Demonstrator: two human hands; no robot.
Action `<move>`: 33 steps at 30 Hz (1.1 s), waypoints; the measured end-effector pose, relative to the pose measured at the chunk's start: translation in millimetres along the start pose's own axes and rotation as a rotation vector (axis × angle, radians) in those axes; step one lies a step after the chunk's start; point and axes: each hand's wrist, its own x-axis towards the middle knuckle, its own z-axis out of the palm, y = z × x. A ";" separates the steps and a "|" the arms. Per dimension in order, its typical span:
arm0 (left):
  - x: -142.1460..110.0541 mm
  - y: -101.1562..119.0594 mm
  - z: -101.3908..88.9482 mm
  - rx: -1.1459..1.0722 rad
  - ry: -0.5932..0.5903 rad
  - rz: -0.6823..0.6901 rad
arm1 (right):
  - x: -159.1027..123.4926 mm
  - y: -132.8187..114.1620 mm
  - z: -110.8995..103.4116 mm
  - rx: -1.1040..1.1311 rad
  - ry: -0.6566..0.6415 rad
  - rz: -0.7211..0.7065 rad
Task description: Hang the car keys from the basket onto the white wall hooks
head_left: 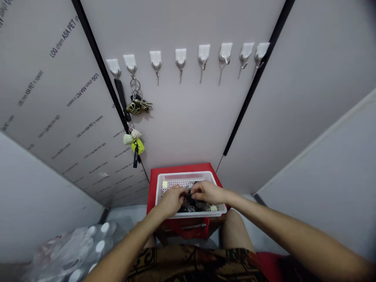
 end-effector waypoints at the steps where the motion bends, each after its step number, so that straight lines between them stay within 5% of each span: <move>1: 0.8 2.3 -1.2 -0.126 -0.017 -0.028 | 1.5 -0.4 -4.2 0.119 0.037 0.016; 6: 6.5 10.5 -11.8 -0.775 -0.014 -0.292 | 4.5 -9.4 -15.9 0.549 0.171 0.110; 11: 9.0 16.7 -18.5 -0.870 0.078 -0.309 | 7.7 -22.5 -16.0 0.768 0.256 0.180; 18: 11.5 23.3 -24.9 -1.153 0.218 -0.365 | 9.9 -36.4 -23.1 1.013 0.199 0.099; 29: 15.9 35.0 -39.0 -1.169 0.260 -0.383 | 22.0 -42.9 -15.8 0.859 0.341 0.085; 33: 16.5 32.9 -52.0 -1.027 0.332 -0.327 | 22.2 -52.3 -29.8 0.544 0.394 0.050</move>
